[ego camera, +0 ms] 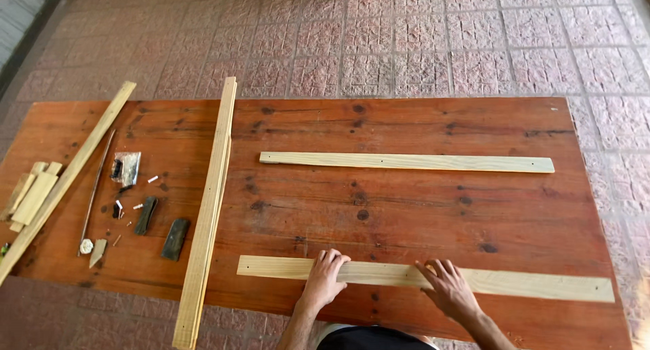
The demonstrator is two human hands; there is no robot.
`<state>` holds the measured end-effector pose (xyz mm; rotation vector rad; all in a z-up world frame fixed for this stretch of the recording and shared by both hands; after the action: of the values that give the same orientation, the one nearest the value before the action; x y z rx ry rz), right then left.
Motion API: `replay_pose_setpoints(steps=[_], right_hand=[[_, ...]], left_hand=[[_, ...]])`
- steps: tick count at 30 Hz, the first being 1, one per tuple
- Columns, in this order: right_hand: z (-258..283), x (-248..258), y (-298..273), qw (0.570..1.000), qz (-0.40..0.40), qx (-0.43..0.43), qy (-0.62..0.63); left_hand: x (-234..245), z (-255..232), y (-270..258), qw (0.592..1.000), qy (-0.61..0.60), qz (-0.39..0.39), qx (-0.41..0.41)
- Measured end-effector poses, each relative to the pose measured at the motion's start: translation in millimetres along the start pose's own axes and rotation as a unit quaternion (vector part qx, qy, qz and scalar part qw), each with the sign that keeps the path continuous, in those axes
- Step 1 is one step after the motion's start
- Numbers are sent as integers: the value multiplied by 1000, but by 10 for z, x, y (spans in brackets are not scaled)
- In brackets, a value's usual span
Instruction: The person sands several long wooden planks laid out on a workbench using a sanding block. They move the block back and forth along each plank, then stack the finished pieces.
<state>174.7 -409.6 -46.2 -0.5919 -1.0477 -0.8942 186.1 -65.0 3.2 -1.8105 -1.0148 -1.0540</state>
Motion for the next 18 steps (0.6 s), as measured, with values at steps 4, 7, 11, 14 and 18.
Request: replay_pose_setpoints(steps=[4, 7, 11, 14, 18], right_hand=[[-148, 235, 431, 1000, -18, 9, 12], [-349, 237, 847, 1000, -14, 20, -6], [-475, 389, 1405, 997, -67, 28, 24], [-613, 325, 1784, 998, -54, 12, 9], [-798, 246, 2161, 999, -38, -12, 10]], left_hand=[[226, 163, 367, 999, 21, -42, -12], [226, 462, 780, 993, 88, -80, -10], [293, 803, 1298, 994, 93, -61, 14], [299, 1015, 1647, 993, 93, -64, 18], [305, 1202, 2001, 993, 91, -76, 28]])
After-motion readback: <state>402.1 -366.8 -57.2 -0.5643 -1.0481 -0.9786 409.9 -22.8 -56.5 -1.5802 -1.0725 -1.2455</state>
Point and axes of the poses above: each hand's wrist, its own y-axis towards the middle knuckle, its own x-axis out of the back of the hand, z = x × y, the point moved 9 cm from there along y, towards the middle knuckle, and after that the axes turned 10 degrees about y, right-handed, at the moved point
